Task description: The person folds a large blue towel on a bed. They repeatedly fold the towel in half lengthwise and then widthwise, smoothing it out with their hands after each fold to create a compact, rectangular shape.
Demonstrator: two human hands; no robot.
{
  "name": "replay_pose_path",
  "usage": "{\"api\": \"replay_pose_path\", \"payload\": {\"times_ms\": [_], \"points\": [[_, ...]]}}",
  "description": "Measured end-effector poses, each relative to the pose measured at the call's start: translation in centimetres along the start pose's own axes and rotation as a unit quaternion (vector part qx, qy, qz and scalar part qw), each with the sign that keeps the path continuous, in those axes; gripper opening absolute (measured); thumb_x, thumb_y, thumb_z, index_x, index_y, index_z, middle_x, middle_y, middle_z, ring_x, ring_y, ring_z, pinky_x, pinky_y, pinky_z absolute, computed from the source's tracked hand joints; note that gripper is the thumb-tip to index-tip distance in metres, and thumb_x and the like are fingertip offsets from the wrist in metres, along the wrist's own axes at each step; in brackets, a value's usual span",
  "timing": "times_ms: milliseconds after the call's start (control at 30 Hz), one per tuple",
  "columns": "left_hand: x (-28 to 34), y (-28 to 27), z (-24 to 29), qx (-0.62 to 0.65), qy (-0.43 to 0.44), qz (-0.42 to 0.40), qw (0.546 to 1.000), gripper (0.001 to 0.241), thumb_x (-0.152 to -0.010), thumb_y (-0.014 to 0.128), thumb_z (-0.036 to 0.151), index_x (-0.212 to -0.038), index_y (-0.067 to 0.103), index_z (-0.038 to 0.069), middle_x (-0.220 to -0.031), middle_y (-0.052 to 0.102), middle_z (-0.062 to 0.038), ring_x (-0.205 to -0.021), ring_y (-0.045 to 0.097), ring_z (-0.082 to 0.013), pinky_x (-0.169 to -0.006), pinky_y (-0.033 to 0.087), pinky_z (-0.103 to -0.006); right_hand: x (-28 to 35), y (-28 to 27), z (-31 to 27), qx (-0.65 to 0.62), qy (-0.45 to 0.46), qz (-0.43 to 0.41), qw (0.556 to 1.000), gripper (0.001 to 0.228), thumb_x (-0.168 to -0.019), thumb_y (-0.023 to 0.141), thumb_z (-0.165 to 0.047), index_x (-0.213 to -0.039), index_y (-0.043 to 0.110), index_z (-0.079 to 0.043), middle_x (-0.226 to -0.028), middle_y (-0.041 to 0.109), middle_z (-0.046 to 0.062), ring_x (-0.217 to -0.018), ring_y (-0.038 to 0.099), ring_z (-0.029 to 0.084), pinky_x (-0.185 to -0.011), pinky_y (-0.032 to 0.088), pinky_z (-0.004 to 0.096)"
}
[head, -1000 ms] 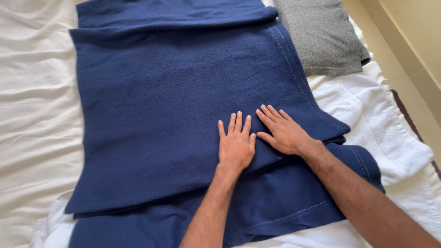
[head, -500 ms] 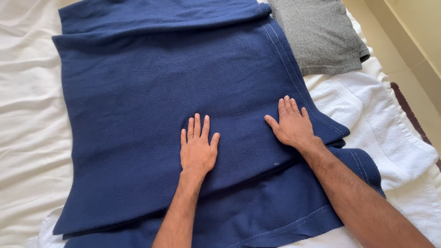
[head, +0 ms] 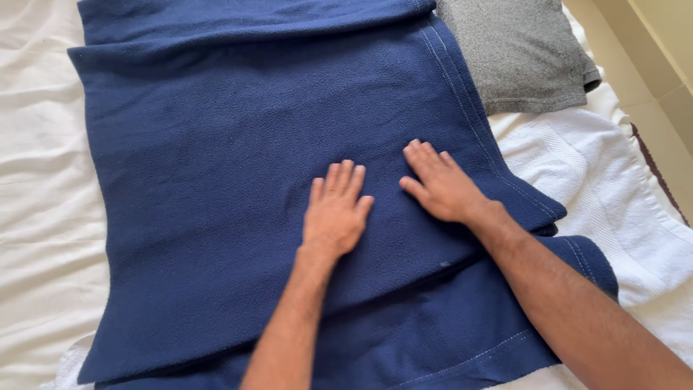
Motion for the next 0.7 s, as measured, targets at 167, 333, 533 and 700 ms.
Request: {"api": "replay_pose_path", "payload": {"times_ms": [167, 333, 533, 700], "points": [[1.9, -1.6, -7.1, -0.01, -0.024, 0.007, 1.0, 0.066, -0.104, 0.041, 0.045, -0.161, 0.029, 0.015, -0.17, 0.021, -0.012, -0.157, 0.015, -0.0291, -0.125, 0.012, -0.0499, -0.3, -0.1, 4.0, -0.041, 0.113, 0.014, 0.993, 0.079, -0.104, 0.042, -0.052, -0.16, 0.024, 0.0, -0.168, 0.019, 0.023, -0.157, 0.016, 0.036, -0.124, 0.013, 0.049], [4.5, -3.2, -12.2, -0.018, -0.065, 0.006, 0.998, 0.067, -0.104, 0.039, 0.046, -0.163, 0.025, 0.018, -0.172, 0.016, -0.01, -0.158, 0.011, -0.0281, -0.126, 0.011, -0.0465, -0.1, -0.2, 4.8, -0.031, 0.165, 0.016, 0.986, 0.081, -0.103, 0.041, -0.054, -0.161, 0.021, 0.0, -0.17, 0.016, 0.021, -0.158, 0.012, 0.034, -0.126, 0.011, 0.05], [7.3, -4.6, -16.6, -0.025, -0.123, 0.009, 0.992, 0.067, -0.105, 0.035, 0.047, -0.164, 0.02, 0.02, -0.172, 0.011, -0.008, -0.159, 0.006, -0.0265, -0.126, 0.009, -0.0457, 0.3, -0.2, 6.3, -0.014, 0.22, 0.011, 0.975, 0.085, -0.101, 0.041, -0.056, -0.162, 0.017, -0.002, -0.17, 0.012, 0.018, -0.158, 0.008, 0.032, -0.125, 0.009, 0.05], [9.7, -5.7, -20.3, -0.032, -0.16, 0.02, 0.986, 0.07, -0.104, 0.035, 0.049, -0.164, 0.019, 0.017, -0.172, 0.012, -0.009, -0.158, 0.008, -0.0274, -0.125, 0.01, -0.0464, 0.5, -0.4, 7.3, 0.011, 0.262, 0.025, 0.965, 0.087, -0.099, 0.044, -0.056, -0.162, 0.018, -0.003, -0.172, 0.013, 0.016, -0.158, 0.011, 0.032, -0.125, 0.011, 0.055]]}}
Point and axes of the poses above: each hand's wrist, its own x-axis away from the middle knuckle, its own y-axis out of the palm, z = x × y, the point moved 5 cm from there along -x, towards the middle knuckle
